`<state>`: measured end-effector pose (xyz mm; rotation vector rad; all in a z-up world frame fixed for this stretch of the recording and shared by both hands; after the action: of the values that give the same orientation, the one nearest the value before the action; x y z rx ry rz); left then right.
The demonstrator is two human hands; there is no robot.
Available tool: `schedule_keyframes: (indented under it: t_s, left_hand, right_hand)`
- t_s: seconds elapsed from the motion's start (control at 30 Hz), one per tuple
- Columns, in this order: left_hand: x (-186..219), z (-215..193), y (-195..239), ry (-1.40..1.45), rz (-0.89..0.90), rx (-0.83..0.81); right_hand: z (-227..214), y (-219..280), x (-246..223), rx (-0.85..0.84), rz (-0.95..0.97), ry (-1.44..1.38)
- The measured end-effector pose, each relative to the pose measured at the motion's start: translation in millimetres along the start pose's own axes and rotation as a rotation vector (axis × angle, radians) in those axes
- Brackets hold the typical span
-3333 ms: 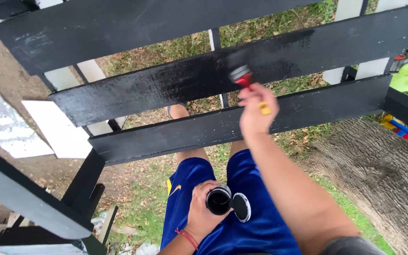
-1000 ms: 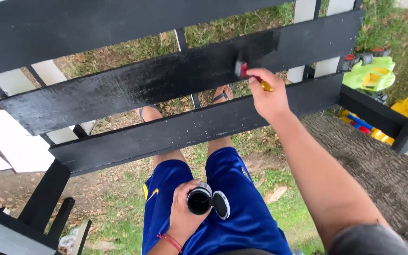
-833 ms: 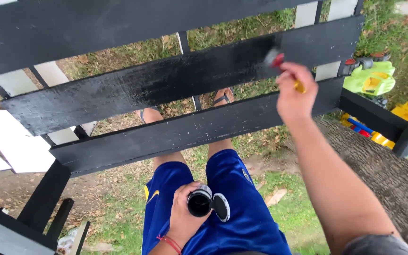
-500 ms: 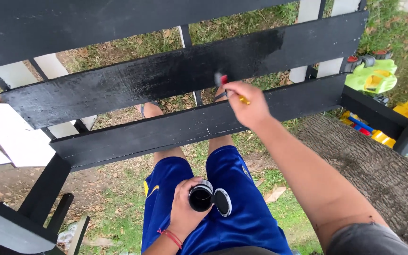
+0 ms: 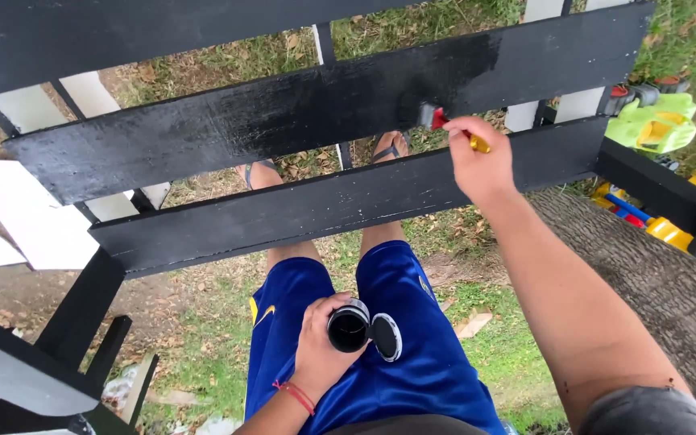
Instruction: Painting a wooden chair with black paint using a brush
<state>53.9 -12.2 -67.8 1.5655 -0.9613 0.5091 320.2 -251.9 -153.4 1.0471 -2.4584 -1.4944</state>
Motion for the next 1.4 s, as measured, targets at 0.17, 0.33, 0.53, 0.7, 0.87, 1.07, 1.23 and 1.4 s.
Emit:
schedule_keyframes:
  t_s: [0.17,0.33,0.53,0.7,0.87,1.07,1.23,1.4]
  left_hand:
    - [1,-4,-1,0.007,-0.006,-0.007]
    - [0,-6,0,0.031,-0.033,-0.017]
    - [5,-14,2,0.046,0.023,0.024]
    - [-1,-11,2,0.046,-0.046,0.001]
    - [5,-13,-1,0.044,-0.018,0.015]
    - [5,-7,0,0.029,-0.031,-0.021]
    - [-1,2,1,0.005,-0.068,-0.038]
    - [11,-2,-8,0.013,0.004,-0.002]
  right_hand:
    - [-16,-2,-2,0.046,-0.074,0.093]
    - [-25,2,-8,0.085,-0.122,0.292]
    - [-72,2,14,0.22,0.001,0.437]
    - [-61,24,-18,0.215,-0.017,0.545]
    - [29,18,-13,-0.096,-0.268,0.292]
    - [42,36,-28,-0.215,-0.397,-0.179]
    - [32,13,-56,-0.125,-0.302,-0.256]
    - [-19,-20,-37,0.297,0.021,-0.348]
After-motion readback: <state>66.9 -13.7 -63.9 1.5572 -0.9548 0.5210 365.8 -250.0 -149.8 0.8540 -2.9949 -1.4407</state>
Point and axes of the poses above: each hand's wrist, its own y-axis away from the middle knuckle, its own z-axis out of the palm, x = y × z, the point moved 9 cm from there along -y, towards the middle knuckle, and after that the axes turned 8 degrees about z, right-handed, at the moved point
